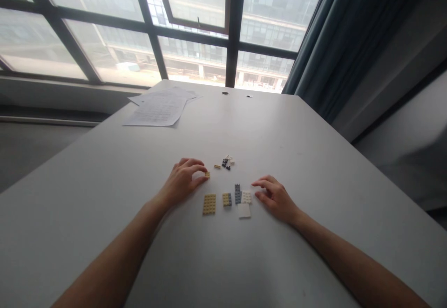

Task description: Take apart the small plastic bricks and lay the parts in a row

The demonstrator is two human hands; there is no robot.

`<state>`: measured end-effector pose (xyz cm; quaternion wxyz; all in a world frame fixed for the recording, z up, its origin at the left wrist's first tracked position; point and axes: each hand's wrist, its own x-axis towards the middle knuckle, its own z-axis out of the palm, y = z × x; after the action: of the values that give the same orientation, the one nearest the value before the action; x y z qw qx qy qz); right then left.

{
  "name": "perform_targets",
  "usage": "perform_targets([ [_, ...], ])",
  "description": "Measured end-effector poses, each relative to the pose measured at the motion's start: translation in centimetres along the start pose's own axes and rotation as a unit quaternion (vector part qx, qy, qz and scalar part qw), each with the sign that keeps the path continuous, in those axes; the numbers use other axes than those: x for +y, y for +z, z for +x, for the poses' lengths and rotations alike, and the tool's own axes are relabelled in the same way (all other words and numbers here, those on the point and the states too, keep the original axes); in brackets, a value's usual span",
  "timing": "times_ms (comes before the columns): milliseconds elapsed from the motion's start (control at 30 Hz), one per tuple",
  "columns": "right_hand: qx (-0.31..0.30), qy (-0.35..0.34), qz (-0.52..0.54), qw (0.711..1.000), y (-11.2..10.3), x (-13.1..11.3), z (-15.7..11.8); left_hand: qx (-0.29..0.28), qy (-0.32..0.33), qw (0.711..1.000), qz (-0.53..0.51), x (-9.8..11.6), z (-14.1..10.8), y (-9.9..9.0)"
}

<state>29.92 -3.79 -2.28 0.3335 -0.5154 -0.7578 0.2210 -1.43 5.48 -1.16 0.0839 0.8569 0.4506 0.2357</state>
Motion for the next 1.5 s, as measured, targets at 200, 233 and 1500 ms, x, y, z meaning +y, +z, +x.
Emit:
perform_targets([
  [200, -0.010, -0.038, -0.071, 0.997, 0.2, -1.4, 4.3, -0.023, -0.001, 1.000, 0.006, -0.6, -3.6, -2.1],
  [233, -0.015, -0.057, -0.090, 0.994, 0.6, -1.9, 5.5, -0.028, -0.003, 1.000, 0.010, -0.5, -4.2, -2.3],
  [1500, -0.173, -0.187, -0.125, 0.959, 6.3, -4.4, 12.9, -0.015, 0.010, 1.000, 0.004, 0.3, -6.9, -1.9],
])
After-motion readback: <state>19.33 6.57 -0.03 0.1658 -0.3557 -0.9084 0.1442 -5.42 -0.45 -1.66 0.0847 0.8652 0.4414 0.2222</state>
